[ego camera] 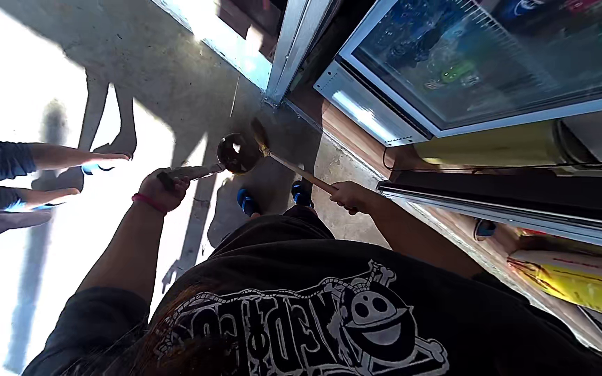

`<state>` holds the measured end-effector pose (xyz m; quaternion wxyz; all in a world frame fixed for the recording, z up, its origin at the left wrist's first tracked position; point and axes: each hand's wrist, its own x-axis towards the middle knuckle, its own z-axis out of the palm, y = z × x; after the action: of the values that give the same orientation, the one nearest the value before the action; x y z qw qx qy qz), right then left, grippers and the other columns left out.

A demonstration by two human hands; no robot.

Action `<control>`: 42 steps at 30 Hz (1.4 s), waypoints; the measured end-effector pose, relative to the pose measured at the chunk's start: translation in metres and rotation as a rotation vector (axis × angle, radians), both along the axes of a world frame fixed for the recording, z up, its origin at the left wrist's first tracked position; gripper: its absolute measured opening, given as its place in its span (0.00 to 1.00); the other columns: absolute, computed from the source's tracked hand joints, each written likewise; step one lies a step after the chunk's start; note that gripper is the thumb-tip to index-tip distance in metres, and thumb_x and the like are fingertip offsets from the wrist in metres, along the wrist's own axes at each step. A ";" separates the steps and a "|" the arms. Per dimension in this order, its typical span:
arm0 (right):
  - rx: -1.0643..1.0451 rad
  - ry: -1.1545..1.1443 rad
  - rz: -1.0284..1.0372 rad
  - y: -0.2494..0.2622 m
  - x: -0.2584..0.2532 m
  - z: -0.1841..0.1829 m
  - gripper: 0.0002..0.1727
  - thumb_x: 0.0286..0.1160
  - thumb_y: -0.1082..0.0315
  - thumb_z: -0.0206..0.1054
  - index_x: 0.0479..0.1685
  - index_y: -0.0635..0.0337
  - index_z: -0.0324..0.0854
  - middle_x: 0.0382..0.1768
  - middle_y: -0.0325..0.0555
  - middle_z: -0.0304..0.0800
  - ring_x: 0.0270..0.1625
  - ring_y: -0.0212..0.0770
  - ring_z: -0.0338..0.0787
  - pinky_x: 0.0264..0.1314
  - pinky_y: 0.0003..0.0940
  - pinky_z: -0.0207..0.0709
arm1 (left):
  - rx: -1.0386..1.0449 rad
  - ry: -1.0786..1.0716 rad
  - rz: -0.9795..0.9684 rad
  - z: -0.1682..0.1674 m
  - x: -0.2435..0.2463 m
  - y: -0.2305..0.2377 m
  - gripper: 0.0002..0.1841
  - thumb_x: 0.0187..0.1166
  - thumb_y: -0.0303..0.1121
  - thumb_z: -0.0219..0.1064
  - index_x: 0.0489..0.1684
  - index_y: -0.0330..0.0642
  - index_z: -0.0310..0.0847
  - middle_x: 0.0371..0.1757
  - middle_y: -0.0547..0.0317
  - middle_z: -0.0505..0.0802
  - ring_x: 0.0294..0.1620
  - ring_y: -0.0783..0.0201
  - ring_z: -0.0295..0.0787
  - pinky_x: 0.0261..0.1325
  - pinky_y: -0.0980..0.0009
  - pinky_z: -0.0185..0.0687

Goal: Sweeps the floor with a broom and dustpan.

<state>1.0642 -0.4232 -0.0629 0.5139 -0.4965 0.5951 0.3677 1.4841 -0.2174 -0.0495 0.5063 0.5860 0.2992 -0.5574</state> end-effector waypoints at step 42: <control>0.141 0.114 0.271 0.079 0.234 -0.062 0.13 0.90 0.60 0.59 0.48 0.62 0.79 0.22 0.38 0.70 0.18 0.30 0.68 0.22 0.25 0.67 | 0.112 -0.125 0.418 -0.001 0.040 0.111 0.10 0.88 0.40 0.50 0.34 0.50 0.66 0.23 0.61 0.77 0.19 0.68 0.76 0.23 0.75 0.75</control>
<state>1.2984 -0.3443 -0.1244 0.4587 -0.5134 0.5234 0.5021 1.5237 -0.1066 -0.0507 0.5951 0.5719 0.4127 -0.3853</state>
